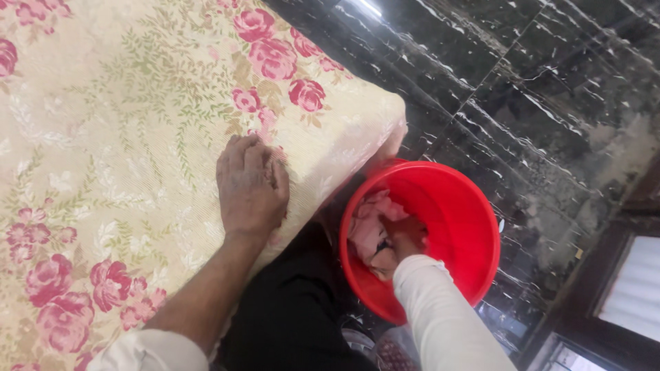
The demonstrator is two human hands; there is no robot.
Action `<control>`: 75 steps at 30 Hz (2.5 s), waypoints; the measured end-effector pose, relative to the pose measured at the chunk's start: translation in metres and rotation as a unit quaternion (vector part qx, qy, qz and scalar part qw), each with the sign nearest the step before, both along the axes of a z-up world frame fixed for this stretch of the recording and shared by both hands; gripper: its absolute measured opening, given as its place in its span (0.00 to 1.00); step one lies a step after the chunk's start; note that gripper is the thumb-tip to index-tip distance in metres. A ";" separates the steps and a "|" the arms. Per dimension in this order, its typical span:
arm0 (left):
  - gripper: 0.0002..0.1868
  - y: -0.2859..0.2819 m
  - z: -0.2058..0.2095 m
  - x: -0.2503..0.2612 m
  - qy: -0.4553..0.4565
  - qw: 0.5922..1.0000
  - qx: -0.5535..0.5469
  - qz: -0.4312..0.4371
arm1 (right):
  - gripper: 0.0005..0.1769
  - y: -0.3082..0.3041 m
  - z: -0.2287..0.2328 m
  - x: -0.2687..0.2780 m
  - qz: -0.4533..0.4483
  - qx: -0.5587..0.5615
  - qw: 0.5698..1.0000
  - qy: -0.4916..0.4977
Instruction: The person folds several small garments on a floral-patterned table. They smooth and fold a white polka-dotted cloth, a pink cloth, a light purple top, and a white patterned cloth, placing each folded item into a red bucket beside the table.
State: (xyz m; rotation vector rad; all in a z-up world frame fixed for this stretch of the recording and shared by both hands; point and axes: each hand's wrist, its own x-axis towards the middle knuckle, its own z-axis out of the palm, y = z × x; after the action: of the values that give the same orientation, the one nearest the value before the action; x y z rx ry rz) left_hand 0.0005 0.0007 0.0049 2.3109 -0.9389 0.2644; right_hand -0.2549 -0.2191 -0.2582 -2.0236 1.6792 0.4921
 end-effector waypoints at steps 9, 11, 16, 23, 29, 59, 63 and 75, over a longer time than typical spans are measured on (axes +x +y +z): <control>0.14 0.000 -0.003 0.001 0.015 1.000 0.010 0.003 | 0.37 -0.002 -0.011 -0.004 0.016 0.040 0.999 0.023; 0.14 0.000 -0.002 0.000 0.017 1.000 0.008 0.003 | 0.34 -0.008 -0.008 -0.008 0.007 0.050 0.999 0.018; 0.14 -0.001 0.000 0.001 0.007 1.000 -0.005 0.004 | 0.27 -0.029 0.002 -0.017 -0.114 0.151 0.969 -0.157; 0.15 0.000 -0.003 0.000 0.013 1.000 -0.006 0.007 | 0.18 -0.035 0.063 -0.060 -0.137 -0.007 0.888 -0.439; 0.15 -0.001 -0.005 0.001 0.018 1.000 -0.004 0.010 | 0.20 0.025 0.124 -0.104 -0.062 -0.141 0.910 -0.385; 0.12 -0.001 -0.002 0.003 0.019 1.000 -0.018 0.010 | 0.16 -0.009 0.021 -0.020 -0.229 0.162 0.857 -0.432; 0.12 -0.001 -0.002 0.000 0.023 0.999 -0.024 0.011 | 0.24 -0.018 0.095 -0.054 -0.226 0.242 0.724 -0.606; 0.12 -0.003 -0.017 0.004 0.018 0.999 -0.040 0.010 | 0.24 -0.022 0.267 -0.083 -0.115 0.178 0.771 -0.601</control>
State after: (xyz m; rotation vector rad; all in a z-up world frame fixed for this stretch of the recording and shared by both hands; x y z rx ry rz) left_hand 0.0045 -0.0018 -0.0119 2.2459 -0.8727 0.2622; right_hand -0.3379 -0.2413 0.0083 -1.2562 0.8576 -0.4961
